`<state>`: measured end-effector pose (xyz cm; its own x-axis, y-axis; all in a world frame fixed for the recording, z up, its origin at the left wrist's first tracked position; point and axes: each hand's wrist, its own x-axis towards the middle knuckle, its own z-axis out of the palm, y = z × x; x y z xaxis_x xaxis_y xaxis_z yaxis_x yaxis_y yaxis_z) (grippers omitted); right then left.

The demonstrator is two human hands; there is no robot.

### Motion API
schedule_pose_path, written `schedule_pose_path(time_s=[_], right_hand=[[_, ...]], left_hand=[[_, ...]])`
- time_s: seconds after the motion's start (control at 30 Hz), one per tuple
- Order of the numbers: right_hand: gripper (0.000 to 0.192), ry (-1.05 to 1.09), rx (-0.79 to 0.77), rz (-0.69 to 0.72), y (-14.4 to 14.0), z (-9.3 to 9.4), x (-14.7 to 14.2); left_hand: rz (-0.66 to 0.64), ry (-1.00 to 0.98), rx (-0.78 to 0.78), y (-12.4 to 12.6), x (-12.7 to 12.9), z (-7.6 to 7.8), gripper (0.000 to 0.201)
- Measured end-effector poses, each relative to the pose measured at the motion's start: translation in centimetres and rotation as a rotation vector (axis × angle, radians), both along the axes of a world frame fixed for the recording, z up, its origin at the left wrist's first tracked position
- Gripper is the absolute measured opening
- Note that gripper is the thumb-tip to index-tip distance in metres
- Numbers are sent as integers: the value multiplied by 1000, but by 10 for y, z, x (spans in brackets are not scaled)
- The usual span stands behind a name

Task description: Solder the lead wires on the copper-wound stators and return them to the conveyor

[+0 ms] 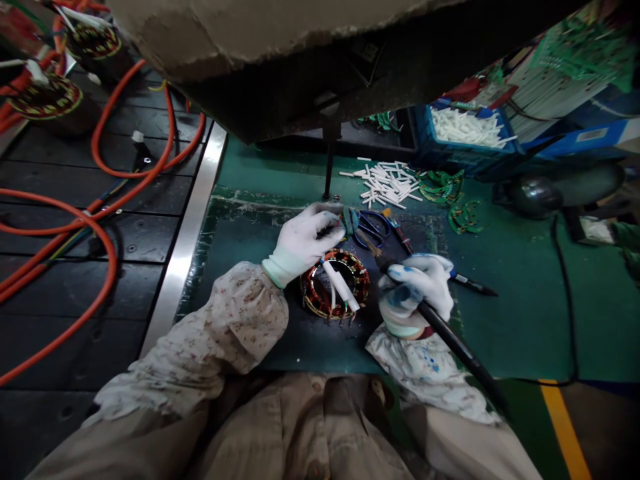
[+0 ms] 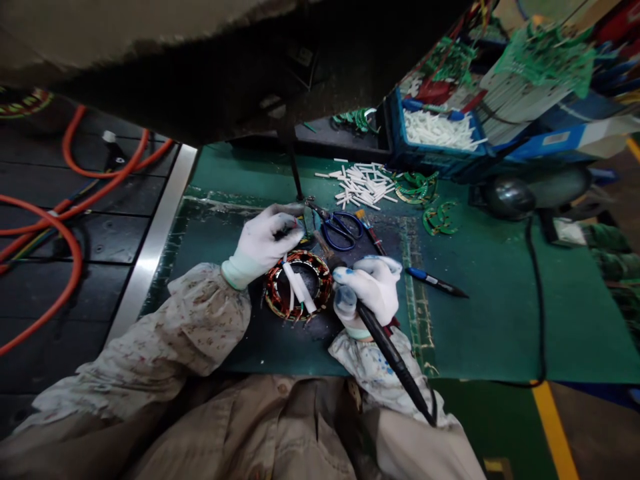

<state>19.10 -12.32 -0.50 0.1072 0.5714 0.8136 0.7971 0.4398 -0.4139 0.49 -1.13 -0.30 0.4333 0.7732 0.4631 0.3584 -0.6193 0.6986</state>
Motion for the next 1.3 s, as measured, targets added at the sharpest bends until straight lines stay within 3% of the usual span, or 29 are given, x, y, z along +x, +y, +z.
schedule_pose_path(time_s=[0.1,0.27,0.53,0.6,0.7,0.8,1.07,1.3], right_hand=[[18,-41,43,9,15,5,-9],[35,-155,-236,-24,38,5,-24],[29,-163,-345,-102,34,-2,-19],[27,-156,-316,-95,32,0,-17],[17,-38,-106,-68,22,4,-11],[25,42,50,-16,9,6,-3],[30,79,138,46,10,-1,-6],[21,25,114,128,10,6,-6]], left_hand=[[-7,74,35,0,-1,3,11],[4,156,19,-1,-3,7,16],[5,-7,-58,3,-2,6,12],[13,-7,-80,4,-2,8,12],[11,-11,-100,4,-2,9,10],[4,-23,-113,4,-2,9,8],[-34,-87,-111,3,-3,6,9],[-14,-63,-106,1,-4,8,8]])
